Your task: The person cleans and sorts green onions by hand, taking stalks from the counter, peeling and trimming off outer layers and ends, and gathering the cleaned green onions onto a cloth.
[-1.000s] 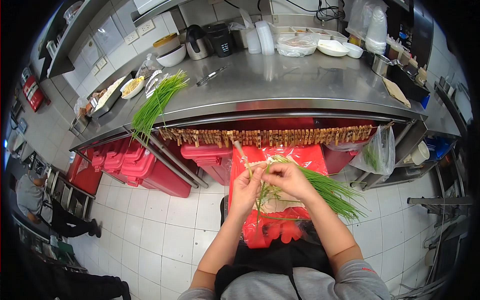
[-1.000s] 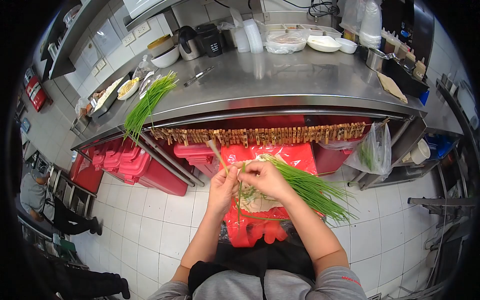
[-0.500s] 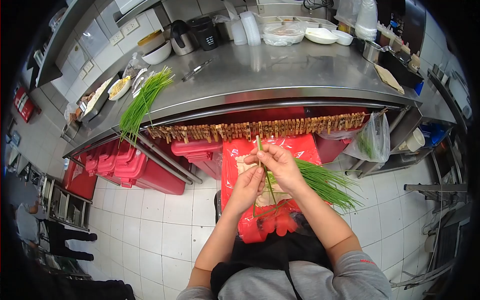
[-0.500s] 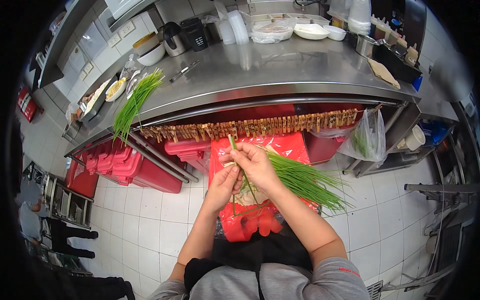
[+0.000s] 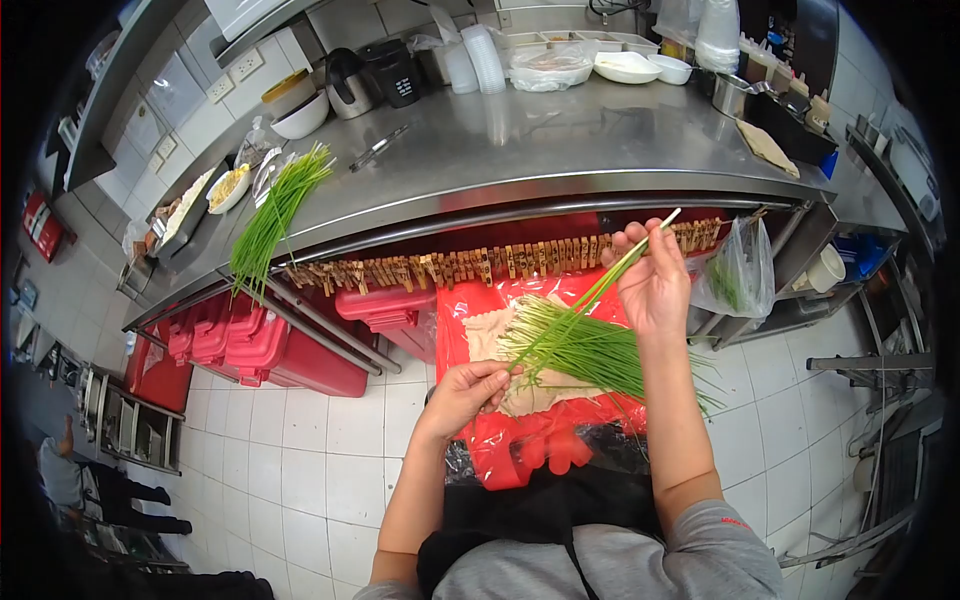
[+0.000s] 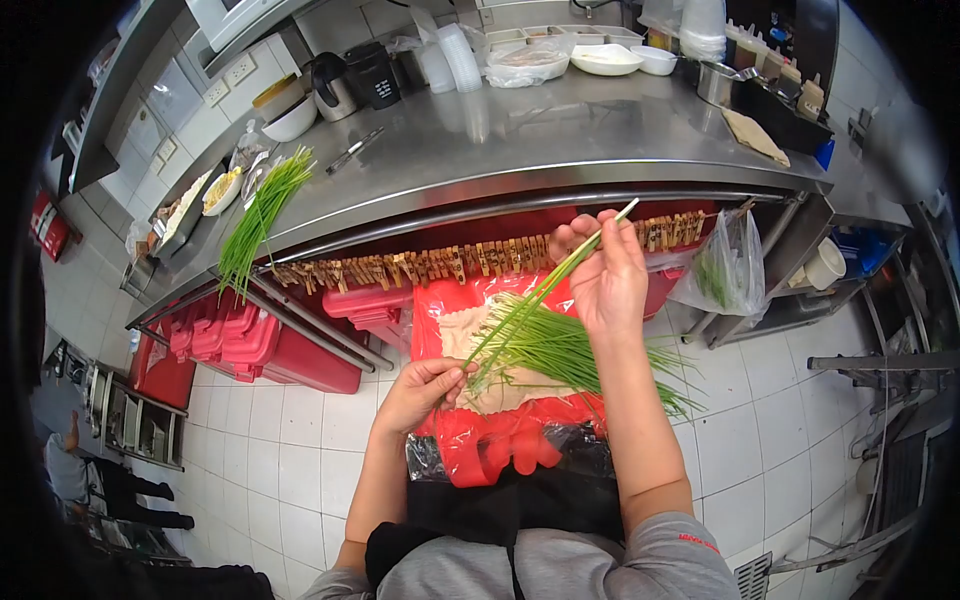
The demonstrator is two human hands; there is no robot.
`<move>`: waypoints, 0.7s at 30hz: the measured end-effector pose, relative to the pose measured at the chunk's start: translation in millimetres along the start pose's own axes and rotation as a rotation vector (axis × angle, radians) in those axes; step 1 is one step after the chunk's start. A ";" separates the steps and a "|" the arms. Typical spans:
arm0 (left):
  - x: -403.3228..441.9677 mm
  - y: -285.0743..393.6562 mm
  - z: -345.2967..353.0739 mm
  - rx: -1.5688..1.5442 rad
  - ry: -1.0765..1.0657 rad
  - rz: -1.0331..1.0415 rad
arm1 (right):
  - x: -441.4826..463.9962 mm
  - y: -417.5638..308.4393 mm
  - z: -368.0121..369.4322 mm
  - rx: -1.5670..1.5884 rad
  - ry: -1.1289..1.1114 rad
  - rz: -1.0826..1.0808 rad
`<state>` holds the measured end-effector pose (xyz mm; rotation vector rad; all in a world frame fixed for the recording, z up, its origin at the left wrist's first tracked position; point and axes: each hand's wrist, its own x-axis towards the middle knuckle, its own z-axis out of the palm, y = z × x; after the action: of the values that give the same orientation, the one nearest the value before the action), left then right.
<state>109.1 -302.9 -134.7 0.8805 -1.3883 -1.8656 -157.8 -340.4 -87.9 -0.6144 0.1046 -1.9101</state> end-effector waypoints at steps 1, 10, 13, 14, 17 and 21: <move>-1.6 -0.7 -2.3 0.003 0.006 0.000 | -0.8 -2.4 0.4 0.004 0.005 -0.010; -11.7 -21.6 -36.3 0.074 0.162 -0.029 | 1.8 -29.2 3.1 -0.050 0.037 -0.174; -9.2 -31.6 -43.2 0.074 0.193 0.007 | -0.9 -29.3 14.2 -0.089 0.087 -0.221; -6.0 -34.3 -42.6 -0.010 0.254 0.033 | -1.2 -29.3 14.5 -0.083 0.055 -0.223; 9.9 -44.8 -34.9 -0.278 0.420 0.098 | -3.2 -26.5 17.2 -0.071 -0.022 -0.241; 25.5 -57.1 -39.1 -0.572 0.610 0.107 | -5.1 -32.5 21.1 -0.091 -0.035 -0.313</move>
<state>120.7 -331.2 -201.8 0.9341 -0.4851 -1.5875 -173.9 -317.9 -60.2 -0.7608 0.0761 -2.2041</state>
